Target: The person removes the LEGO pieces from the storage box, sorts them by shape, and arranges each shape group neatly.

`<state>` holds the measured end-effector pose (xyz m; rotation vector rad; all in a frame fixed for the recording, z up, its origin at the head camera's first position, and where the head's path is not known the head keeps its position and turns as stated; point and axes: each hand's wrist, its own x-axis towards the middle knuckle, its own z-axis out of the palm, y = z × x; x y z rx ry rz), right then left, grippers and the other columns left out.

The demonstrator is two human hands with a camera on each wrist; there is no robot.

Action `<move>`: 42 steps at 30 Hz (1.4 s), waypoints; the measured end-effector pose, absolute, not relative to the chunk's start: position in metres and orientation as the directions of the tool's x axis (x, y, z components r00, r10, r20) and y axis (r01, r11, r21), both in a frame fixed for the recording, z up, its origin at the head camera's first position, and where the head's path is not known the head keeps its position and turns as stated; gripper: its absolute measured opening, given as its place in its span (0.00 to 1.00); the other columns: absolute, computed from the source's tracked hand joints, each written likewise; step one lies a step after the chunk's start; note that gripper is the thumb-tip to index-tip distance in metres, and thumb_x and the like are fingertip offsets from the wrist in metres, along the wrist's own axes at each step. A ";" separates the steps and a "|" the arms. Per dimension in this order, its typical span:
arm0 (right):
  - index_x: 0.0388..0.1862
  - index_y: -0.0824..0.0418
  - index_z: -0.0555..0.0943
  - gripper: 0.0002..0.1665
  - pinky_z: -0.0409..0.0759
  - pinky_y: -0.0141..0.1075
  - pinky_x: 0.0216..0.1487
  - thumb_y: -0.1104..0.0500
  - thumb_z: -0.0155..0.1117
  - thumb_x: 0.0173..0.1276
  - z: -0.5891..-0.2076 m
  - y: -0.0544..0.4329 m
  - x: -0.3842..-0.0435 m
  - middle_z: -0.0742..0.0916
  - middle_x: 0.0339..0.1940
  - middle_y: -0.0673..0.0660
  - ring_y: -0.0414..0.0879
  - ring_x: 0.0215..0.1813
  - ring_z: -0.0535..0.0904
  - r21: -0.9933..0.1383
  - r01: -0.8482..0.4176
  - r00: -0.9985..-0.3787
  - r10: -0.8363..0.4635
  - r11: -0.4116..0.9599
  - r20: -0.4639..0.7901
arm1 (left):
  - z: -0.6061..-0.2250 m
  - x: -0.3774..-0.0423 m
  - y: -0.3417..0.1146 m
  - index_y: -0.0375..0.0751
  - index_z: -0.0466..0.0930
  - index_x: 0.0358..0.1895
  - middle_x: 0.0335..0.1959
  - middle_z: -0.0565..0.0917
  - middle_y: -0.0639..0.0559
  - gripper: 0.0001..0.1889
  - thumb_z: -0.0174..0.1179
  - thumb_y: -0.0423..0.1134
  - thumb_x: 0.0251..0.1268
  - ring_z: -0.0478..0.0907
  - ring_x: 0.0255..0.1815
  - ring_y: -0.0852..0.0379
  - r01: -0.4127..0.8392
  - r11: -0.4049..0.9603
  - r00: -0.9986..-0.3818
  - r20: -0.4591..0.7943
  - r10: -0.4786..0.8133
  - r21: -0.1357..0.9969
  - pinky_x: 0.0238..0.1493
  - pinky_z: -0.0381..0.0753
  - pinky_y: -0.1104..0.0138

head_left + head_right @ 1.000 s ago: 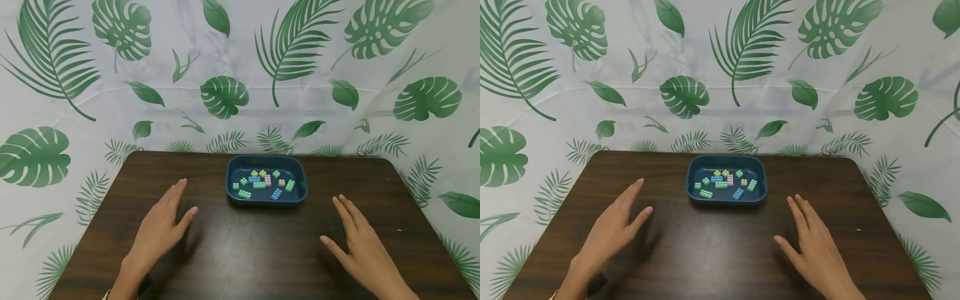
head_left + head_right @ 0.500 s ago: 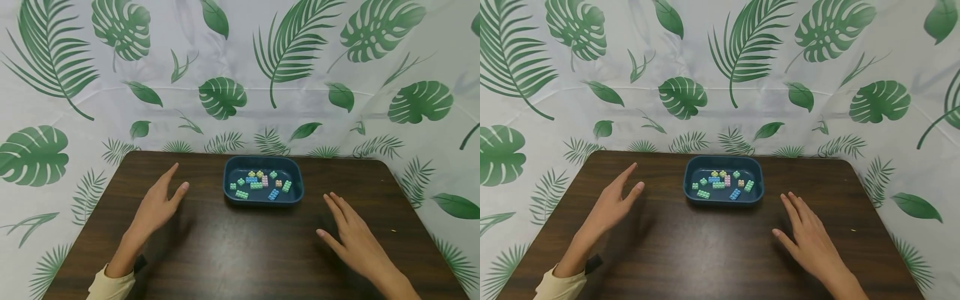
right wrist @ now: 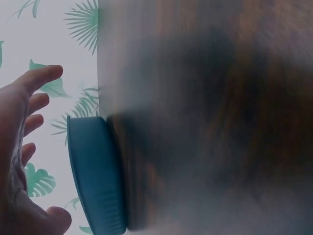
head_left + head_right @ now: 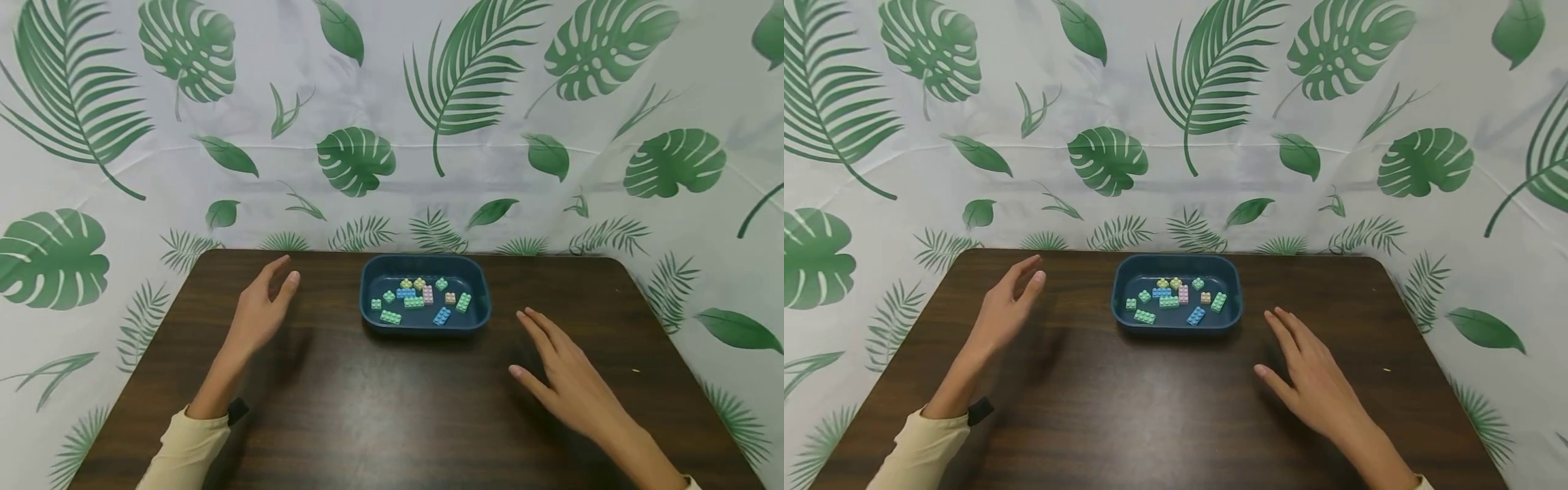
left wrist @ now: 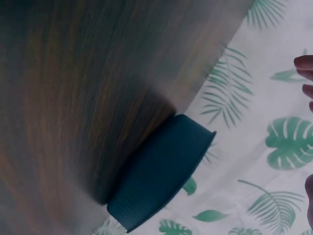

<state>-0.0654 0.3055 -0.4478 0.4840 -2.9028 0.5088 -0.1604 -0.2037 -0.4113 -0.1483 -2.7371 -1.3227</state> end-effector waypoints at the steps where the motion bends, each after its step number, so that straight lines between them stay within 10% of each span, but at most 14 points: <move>1: 0.90 0.42 0.45 0.57 0.67 0.70 0.70 0.40 0.70 0.75 -0.448 0.306 -0.069 0.59 0.89 0.57 0.67 0.83 0.62 -0.301 -0.345 -0.933 -0.291 0.889 0.211 | -0.413 -0.163 -0.202 0.51 0.59 0.84 0.82 0.66 0.37 0.36 0.44 0.65 0.84 0.71 0.77 0.28 0.118 0.618 -0.992 0.124 0.033 0.778 0.72 0.72 0.36; 19: 0.89 0.43 0.49 0.52 0.64 0.68 0.76 0.37 0.65 0.77 -0.443 0.308 -0.097 0.63 0.87 0.58 0.63 0.86 0.59 -0.218 -0.386 -0.913 -0.337 0.896 0.231 | -0.428 -0.213 -0.173 0.39 0.62 0.81 0.82 0.67 0.40 0.35 0.45 0.60 0.86 0.68 0.81 0.41 0.080 0.179 -0.988 0.054 0.143 0.981 0.78 0.70 0.47; 28: 0.89 0.43 0.51 0.47 0.62 0.67 0.79 0.38 0.59 0.81 -0.441 0.298 -0.111 0.62 0.88 0.56 0.59 0.88 0.56 -0.268 -0.390 -0.911 -0.327 0.881 0.250 | -0.436 -0.231 -0.158 0.37 0.61 0.81 0.83 0.66 0.40 0.37 0.44 0.61 0.86 0.72 0.80 0.49 -0.058 -0.140 -0.992 -0.040 0.123 0.988 0.65 0.81 0.70; 42: 0.89 0.45 0.53 0.45 0.57 0.64 0.83 0.38 0.59 0.81 -0.437 0.277 -0.124 0.63 0.88 0.52 0.56 0.90 0.52 -0.268 -0.396 -0.916 -0.358 0.878 0.180 | -0.435 -0.252 -0.122 0.37 0.61 0.81 0.83 0.66 0.40 0.33 0.44 0.56 0.87 0.69 0.81 0.43 -0.192 -0.167 -0.979 -0.178 0.098 0.967 0.79 0.69 0.48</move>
